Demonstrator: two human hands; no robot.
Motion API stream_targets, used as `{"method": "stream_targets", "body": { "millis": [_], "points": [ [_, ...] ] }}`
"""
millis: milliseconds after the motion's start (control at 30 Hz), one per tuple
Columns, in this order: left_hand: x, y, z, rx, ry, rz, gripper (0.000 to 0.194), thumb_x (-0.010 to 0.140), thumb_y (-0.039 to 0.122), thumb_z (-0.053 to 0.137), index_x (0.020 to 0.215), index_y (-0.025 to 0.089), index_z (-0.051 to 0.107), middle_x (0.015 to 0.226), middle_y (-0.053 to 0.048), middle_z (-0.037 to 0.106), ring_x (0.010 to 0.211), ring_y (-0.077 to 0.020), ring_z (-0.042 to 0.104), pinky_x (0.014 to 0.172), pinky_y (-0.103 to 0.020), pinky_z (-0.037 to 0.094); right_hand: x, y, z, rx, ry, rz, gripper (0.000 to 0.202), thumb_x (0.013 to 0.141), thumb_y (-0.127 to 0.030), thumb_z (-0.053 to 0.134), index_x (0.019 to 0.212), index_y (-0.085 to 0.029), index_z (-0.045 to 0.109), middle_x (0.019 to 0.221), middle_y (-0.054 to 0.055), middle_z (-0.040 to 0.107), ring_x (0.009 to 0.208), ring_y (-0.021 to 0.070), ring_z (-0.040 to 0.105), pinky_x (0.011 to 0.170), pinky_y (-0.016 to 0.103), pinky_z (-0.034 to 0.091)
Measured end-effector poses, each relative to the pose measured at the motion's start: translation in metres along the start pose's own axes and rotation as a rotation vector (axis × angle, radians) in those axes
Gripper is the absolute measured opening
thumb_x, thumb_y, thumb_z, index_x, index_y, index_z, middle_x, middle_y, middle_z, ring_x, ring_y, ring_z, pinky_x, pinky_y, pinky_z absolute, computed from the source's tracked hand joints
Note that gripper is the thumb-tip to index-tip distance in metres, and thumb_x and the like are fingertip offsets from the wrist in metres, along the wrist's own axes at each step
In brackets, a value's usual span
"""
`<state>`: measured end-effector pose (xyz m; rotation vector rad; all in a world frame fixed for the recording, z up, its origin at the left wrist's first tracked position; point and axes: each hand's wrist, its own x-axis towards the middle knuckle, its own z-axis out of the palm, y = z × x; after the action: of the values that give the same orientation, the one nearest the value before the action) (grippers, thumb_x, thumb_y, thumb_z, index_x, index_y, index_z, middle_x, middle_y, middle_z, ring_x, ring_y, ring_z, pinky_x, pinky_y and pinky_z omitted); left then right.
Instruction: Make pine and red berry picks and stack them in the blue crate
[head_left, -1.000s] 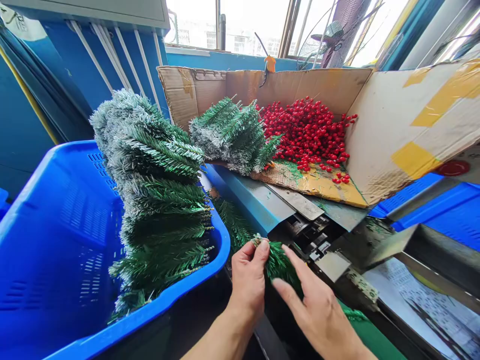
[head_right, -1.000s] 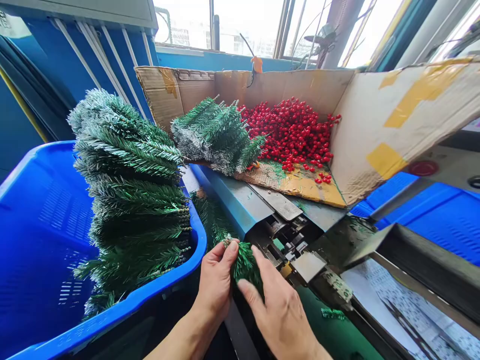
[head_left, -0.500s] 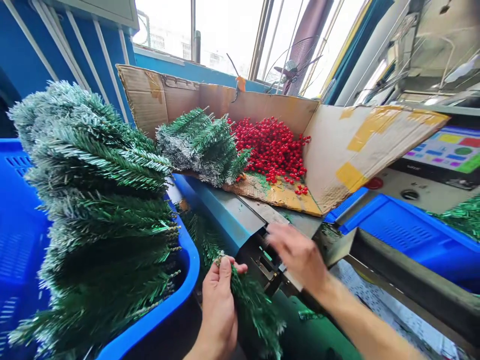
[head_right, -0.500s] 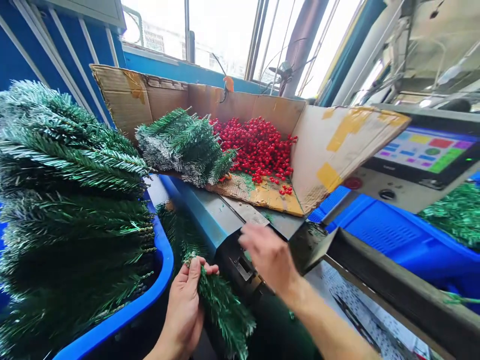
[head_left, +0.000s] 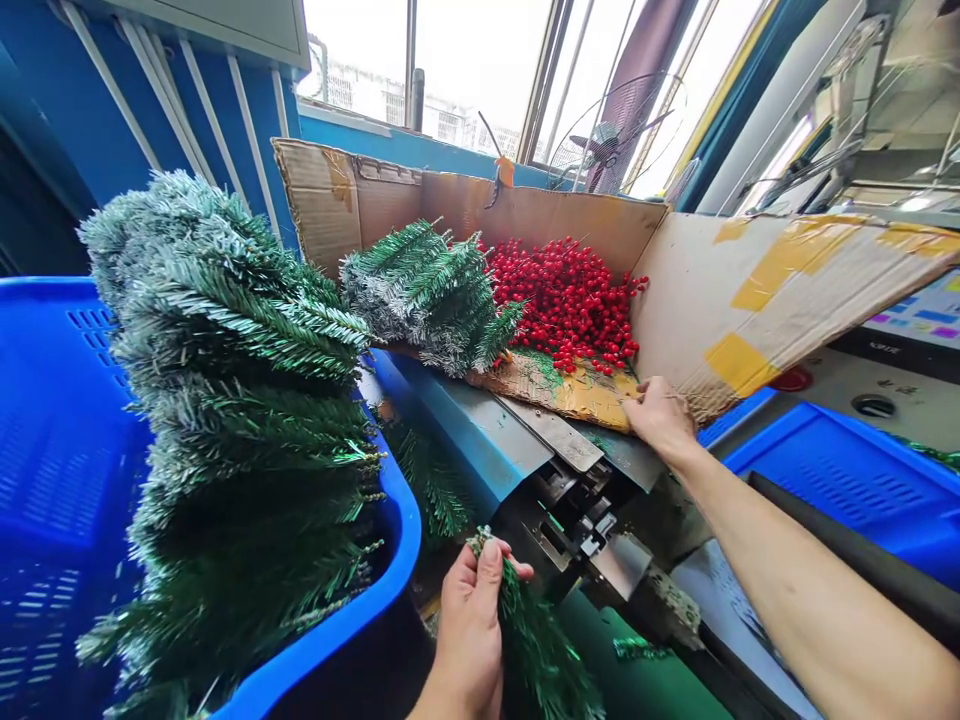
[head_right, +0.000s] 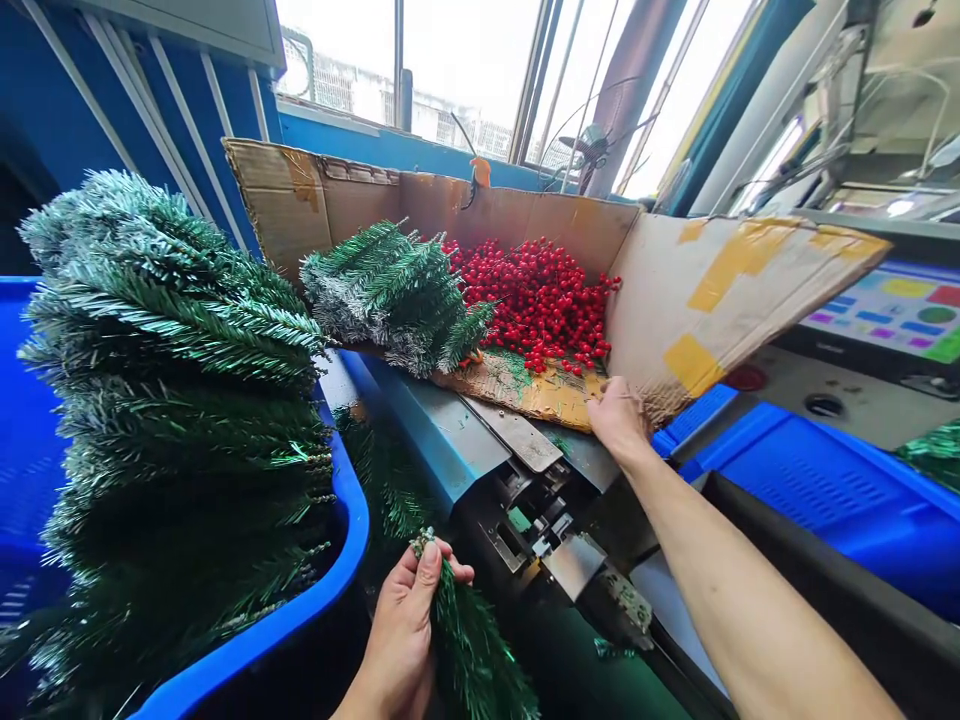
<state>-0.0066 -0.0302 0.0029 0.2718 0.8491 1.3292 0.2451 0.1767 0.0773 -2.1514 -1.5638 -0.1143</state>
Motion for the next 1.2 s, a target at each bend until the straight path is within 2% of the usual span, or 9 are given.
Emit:
{"method": "stream_targets", "body": {
  "millis": [133, 200, 300, 433, 633, 800, 933, 1067, 1200],
  "points": [
    [0.000, 0.001, 0.009, -0.021, 0.012, 0.009, 0.037, 0.075, 0.047, 0.072, 0.089, 0.016, 0.059, 0.070, -0.002, 0.068, 0.058, -0.0087, 0.056, 0.055, -0.019, 0.044, -0.070, -0.008, -0.014, 0.174, -0.042, -0.051, 0.033, 0.082, -0.023, 0.047, 0.108, -0.014, 0.065, 0.099, 0.011, 0.068, 0.092, 0.0238, 0.064, 0.082, 0.034, 0.049],
    [0.002, 0.000, 0.015, -0.038, 0.002, 0.062, 0.034, 0.076, 0.044, 0.071, 0.088, 0.015, 0.060, 0.073, -0.003, 0.068, 0.059, -0.0077, 0.055, 0.056, -0.018, 0.044, -0.121, -0.018, -0.017, 0.307, -0.120, -0.154, 0.029, 0.084, -0.032, 0.051, 0.106, -0.020, 0.066, 0.097, 0.004, 0.069, 0.085, 0.0191, 0.065, 0.078, 0.028, 0.051],
    [0.005, -0.002, 0.022, -0.122, -0.040, 0.119, 0.029, 0.076, 0.040, 0.072, 0.085, 0.014, 0.061, 0.075, -0.003, 0.068, 0.062, -0.0092, 0.059, 0.061, -0.020, 0.046, -0.194, -0.035, -0.019, 0.612, -0.213, -0.371, 0.026, 0.089, -0.039, 0.054, 0.104, -0.023, 0.067, 0.096, 0.002, 0.068, 0.080, 0.0178, 0.064, 0.070, 0.027, 0.052],
    [0.001, -0.005, 0.025, -0.229, -0.049, 0.156, 0.027, 0.073, 0.037, 0.075, 0.083, 0.015, 0.062, 0.075, -0.003, 0.068, 0.070, -0.0125, 0.063, 0.069, -0.024, 0.048, -0.247, -0.051, -0.013, 0.711, -0.120, -0.558, 0.022, 0.095, -0.027, 0.049, 0.109, -0.024, 0.065, 0.105, 0.002, 0.064, 0.094, 0.0160, 0.062, 0.085, 0.027, 0.050],
    [-0.010, -0.008, 0.022, -0.229, -0.017, 0.159, 0.027, 0.072, 0.037, 0.076, 0.083, 0.015, 0.065, 0.083, -0.004, 0.069, 0.073, -0.0110, 0.061, 0.074, -0.024, 0.047, -0.272, -0.049, 0.000, 0.579, 0.031, -0.603, 0.025, 0.098, -0.024, 0.044, 0.112, -0.017, 0.063, 0.108, 0.008, 0.060, 0.098, 0.0189, 0.060, 0.086, 0.032, 0.051],
    [-0.016, -0.010, 0.022, -0.220, -0.001, 0.102, 0.028, 0.071, 0.038, 0.077, 0.081, 0.013, 0.070, 0.089, -0.005, 0.070, 0.074, -0.0089, 0.057, 0.072, -0.019, 0.045, -0.291, -0.040, 0.002, 0.432, 0.038, -0.705, 0.039, 0.100, -0.031, 0.040, 0.133, -0.012, 0.048, 0.130, 0.016, 0.050, 0.117, 0.0263, 0.052, 0.093, 0.040, 0.050],
    [-0.022, -0.019, 0.026, -0.305, -0.015, 0.013, 0.030, 0.068, 0.038, 0.080, 0.084, 0.014, 0.070, 0.093, -0.006, 0.071, 0.069, -0.0086, 0.057, 0.069, -0.020, 0.046, -0.291, -0.030, 0.002, 0.379, 0.073, -0.730, 0.030, 0.099, -0.023, 0.042, 0.126, -0.015, 0.054, 0.117, 0.013, 0.058, 0.104, 0.0223, 0.059, 0.085, 0.034, 0.053],
    [-0.028, -0.028, 0.033, -0.361, 0.054, 0.036, 0.040, 0.072, 0.049, 0.073, 0.091, 0.014, 0.069, 0.102, -0.009, 0.070, 0.084, -0.0136, 0.062, 0.079, -0.024, 0.047, -0.279, -0.025, -0.007, 0.395, 0.002, -0.799, 0.026, 0.098, -0.016, 0.041, 0.117, -0.015, 0.059, 0.106, 0.009, 0.060, 0.092, 0.0179, 0.061, 0.076, 0.027, 0.053],
    [-0.032, -0.031, 0.038, -0.311, 0.052, 0.038, 0.044, 0.074, 0.058, 0.066, 0.077, 0.014, 0.066, 0.090, -0.008, 0.071, 0.075, -0.0143, 0.062, 0.075, -0.026, 0.048, -0.273, -0.026, -0.020, 0.410, -0.047, -0.840, 0.027, 0.097, -0.013, 0.042, 0.116, -0.016, 0.061, 0.102, 0.008, 0.060, 0.089, 0.0164, 0.060, 0.074, 0.025, 0.052]
  ]
}}
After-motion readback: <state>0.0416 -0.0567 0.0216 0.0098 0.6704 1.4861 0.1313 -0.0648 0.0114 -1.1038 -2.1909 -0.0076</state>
